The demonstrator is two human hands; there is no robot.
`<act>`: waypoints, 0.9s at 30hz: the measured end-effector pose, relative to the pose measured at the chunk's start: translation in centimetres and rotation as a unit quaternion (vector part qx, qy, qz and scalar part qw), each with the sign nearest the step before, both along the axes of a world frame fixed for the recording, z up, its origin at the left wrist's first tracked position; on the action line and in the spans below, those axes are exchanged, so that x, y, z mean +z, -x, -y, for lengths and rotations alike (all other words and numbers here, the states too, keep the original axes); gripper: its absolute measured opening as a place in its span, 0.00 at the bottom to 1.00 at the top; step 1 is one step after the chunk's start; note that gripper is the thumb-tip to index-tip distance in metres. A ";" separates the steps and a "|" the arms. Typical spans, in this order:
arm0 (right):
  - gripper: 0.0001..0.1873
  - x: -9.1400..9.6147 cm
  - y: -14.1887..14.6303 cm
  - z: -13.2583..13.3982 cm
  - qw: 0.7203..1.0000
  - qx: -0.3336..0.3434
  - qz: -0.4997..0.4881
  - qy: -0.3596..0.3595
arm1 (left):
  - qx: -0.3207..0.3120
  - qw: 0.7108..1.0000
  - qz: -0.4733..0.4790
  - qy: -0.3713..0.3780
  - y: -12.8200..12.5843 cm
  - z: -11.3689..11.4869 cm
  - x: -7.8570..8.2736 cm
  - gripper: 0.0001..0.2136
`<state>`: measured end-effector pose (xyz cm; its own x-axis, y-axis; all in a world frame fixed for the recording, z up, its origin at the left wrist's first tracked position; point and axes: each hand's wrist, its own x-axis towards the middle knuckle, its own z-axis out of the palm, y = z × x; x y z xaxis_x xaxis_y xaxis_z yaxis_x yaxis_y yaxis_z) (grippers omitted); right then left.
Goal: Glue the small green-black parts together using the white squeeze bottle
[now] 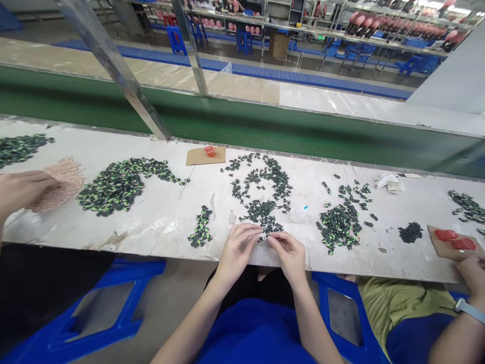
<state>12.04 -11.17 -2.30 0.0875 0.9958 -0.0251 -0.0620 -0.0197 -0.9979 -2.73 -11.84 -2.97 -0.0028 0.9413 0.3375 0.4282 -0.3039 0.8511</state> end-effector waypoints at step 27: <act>0.10 -0.3 0.8 1.0 0.998 -0.044 -0.026 0.045 | 0.025 0.999 -0.042 -0.019 -1.3 0.7 0.6 0.09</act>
<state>11.26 -12.13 -2.59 0.1711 0.9779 -0.1200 -0.1193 -0.1003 -0.9878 -1.42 -12.56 -2.39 -0.0204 0.9272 0.3740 0.5133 -0.3112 0.7998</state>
